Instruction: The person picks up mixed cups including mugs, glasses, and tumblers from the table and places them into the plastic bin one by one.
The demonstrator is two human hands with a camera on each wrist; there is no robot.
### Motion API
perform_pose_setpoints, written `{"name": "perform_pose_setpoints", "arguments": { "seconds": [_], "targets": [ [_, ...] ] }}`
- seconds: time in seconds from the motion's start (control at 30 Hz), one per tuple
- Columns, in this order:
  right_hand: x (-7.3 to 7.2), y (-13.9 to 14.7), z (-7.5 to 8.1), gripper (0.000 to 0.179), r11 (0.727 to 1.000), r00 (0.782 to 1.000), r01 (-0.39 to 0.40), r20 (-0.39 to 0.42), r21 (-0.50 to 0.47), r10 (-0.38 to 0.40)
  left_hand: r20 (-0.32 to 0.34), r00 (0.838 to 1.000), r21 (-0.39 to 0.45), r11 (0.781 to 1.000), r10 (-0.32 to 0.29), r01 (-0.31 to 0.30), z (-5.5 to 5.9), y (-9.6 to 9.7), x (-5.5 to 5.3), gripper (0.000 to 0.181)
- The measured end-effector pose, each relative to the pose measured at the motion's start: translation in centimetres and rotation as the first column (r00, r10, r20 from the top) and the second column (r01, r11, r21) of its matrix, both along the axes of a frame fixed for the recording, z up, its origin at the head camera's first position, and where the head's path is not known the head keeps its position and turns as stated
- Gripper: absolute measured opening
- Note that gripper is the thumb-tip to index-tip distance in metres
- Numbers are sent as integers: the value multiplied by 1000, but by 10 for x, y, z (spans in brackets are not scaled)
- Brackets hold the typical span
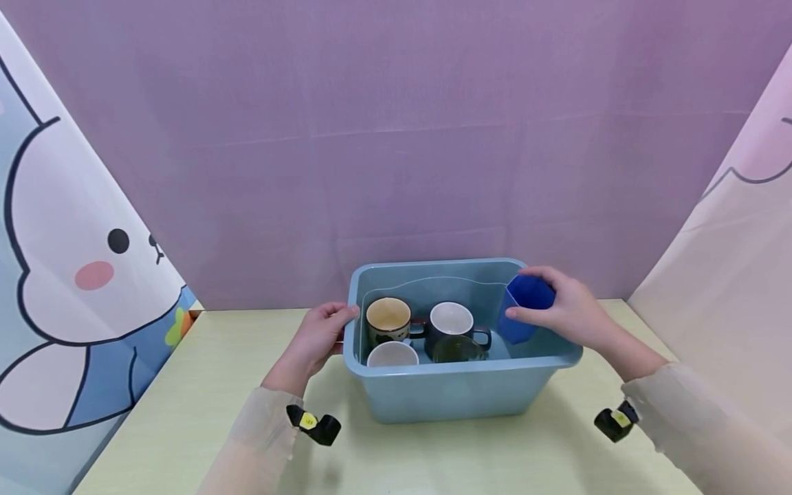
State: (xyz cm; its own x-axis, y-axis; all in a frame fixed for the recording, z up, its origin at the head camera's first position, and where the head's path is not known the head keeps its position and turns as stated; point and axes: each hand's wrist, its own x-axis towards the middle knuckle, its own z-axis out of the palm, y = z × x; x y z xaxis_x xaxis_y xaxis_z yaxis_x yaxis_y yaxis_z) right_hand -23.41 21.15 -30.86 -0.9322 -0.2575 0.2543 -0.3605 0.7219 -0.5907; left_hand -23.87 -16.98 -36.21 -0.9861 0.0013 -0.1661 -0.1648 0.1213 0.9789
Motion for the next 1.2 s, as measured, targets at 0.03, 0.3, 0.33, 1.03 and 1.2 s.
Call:
{"name": "perform_pose_setpoints", "arguments": {
  "seconds": [0.03, 0.3, 0.33, 1.03, 1.2],
  "targets": [
    [-1, 0, -1, 71, 1000, 1000, -5, 3, 2, 5, 0, 1000, 0, 1000, 0, 0, 0, 0, 0, 37],
    [-5, -4, -6, 69, 999, 999, -36, 24, 17, 36, -1, 1000, 7, 1000, -2, 2, -1, 0, -1, 39],
    [-5, -4, -6, 69, 999, 999, -39, 29, 19, 38, -2, 1000, 9, 1000, -2, 2, -1, -1, -1, 40],
    [-14, -18, -13, 78, 996, 995, -62, 77, 60, 57, 2, 1000, 8, 1000, 1, -1, -1, 0, -1, 38],
    [-18, -23, -15, 79, 995, 996, -50, 73, 83, 44, 4, 1000, 10, 1000, 3, -3, -1, 0, -1, 38]
  ]
}}
